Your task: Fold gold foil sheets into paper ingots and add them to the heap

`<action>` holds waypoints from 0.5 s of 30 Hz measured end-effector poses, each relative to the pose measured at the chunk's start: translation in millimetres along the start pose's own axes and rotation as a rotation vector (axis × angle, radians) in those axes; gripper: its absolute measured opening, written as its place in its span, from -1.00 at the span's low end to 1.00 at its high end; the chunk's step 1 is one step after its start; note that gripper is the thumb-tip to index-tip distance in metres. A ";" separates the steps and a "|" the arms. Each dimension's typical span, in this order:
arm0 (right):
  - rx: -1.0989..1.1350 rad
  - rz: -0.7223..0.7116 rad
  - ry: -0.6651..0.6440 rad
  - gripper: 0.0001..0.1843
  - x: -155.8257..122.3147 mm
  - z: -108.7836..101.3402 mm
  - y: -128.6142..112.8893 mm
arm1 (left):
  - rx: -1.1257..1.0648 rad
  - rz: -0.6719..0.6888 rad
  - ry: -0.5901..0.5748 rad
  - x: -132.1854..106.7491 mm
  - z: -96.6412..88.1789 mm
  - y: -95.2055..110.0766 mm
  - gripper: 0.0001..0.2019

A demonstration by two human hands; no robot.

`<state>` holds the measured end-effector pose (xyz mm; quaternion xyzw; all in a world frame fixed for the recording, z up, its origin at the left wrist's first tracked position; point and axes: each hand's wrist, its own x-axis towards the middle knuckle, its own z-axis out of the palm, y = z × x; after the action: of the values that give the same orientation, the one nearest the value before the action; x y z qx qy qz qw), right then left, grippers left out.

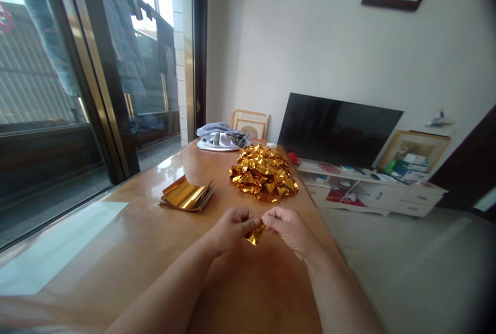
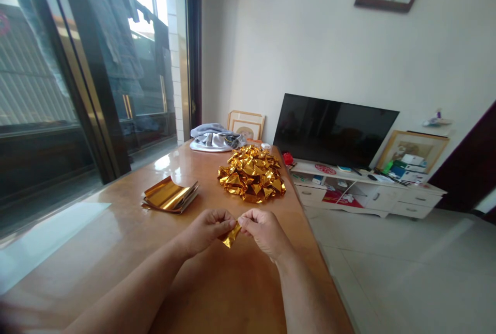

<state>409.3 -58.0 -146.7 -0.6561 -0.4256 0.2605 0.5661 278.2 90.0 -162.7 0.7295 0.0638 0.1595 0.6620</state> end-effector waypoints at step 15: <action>-0.055 -0.121 0.296 -0.66 3.0 8.7 4.7 | -0.096 0.023 0.155 1.4 6.7 3.9 -0.62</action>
<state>404.9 -50.9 -152.7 -0.6757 -0.3831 0.1149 0.6193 281.2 83.7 -159.2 0.6833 0.0988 0.2259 0.6873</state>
